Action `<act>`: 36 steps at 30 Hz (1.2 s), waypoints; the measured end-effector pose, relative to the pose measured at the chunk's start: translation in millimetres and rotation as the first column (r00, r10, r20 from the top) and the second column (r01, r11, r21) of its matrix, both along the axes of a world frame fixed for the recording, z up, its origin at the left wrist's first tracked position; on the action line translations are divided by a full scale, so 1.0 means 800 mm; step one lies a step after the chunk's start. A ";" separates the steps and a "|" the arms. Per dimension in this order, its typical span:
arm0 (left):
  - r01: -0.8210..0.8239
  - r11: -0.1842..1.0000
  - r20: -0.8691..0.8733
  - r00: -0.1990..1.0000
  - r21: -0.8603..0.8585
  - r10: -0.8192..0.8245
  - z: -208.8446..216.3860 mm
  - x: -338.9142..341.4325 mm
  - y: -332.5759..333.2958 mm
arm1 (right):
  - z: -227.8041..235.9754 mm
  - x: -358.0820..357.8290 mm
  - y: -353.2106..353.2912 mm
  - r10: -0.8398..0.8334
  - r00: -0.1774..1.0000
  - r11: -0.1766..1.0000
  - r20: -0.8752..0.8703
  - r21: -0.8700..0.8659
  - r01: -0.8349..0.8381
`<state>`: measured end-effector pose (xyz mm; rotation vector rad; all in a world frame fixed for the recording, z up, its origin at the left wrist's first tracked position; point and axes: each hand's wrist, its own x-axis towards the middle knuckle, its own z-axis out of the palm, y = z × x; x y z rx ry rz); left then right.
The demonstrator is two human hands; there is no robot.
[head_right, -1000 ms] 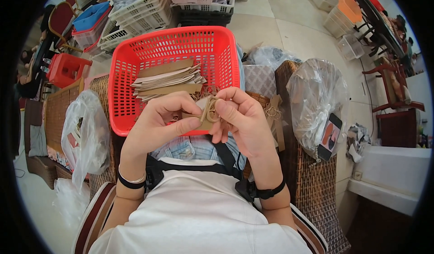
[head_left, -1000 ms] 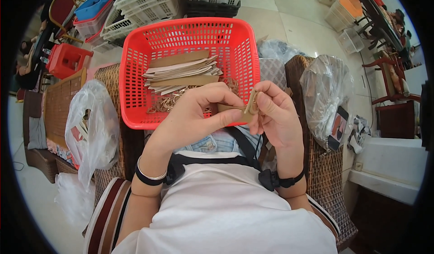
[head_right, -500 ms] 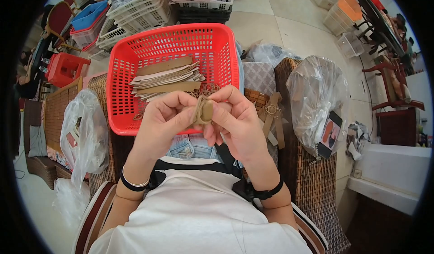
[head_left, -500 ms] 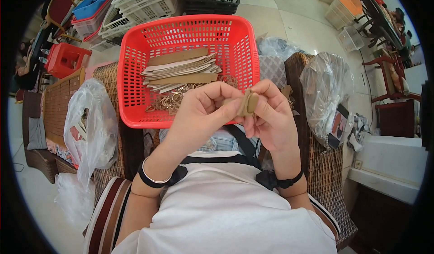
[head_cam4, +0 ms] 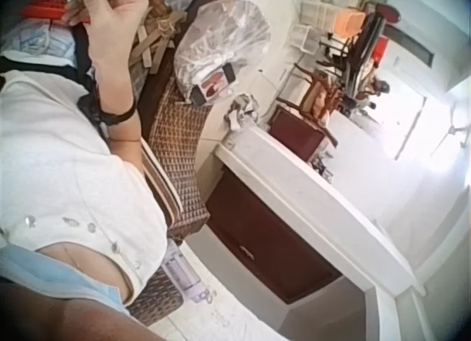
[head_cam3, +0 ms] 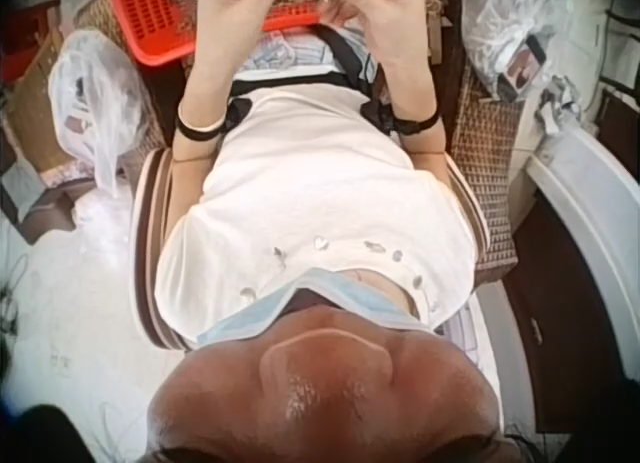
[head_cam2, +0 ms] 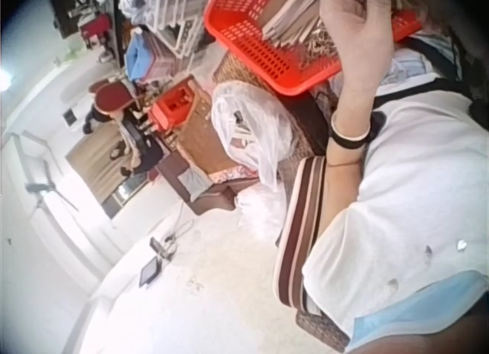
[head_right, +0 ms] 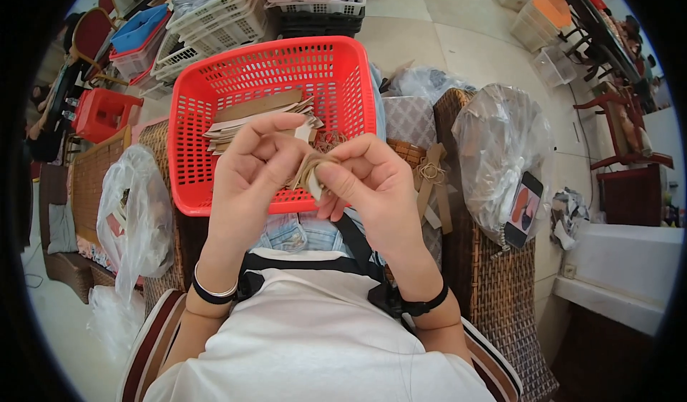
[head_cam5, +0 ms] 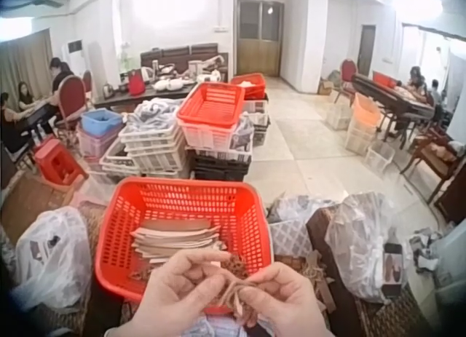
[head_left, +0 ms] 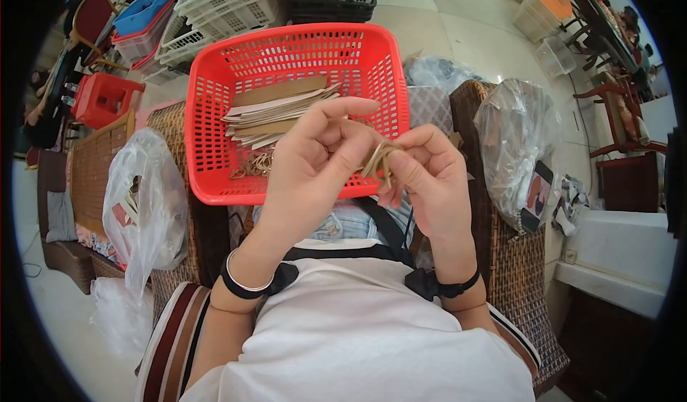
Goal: Assembling brown paper tags onto small metal rings and stacking them in a red basket.
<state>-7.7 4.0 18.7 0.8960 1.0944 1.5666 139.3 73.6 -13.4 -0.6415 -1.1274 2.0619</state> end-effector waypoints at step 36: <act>-0.220 0.941 -0.574 0.749 0.257 0.331 -0.045 -0.002 0.016 | -0.029 -0.012 0.007 -0.117 0.981 0.975 -0.156 -0.204 0.084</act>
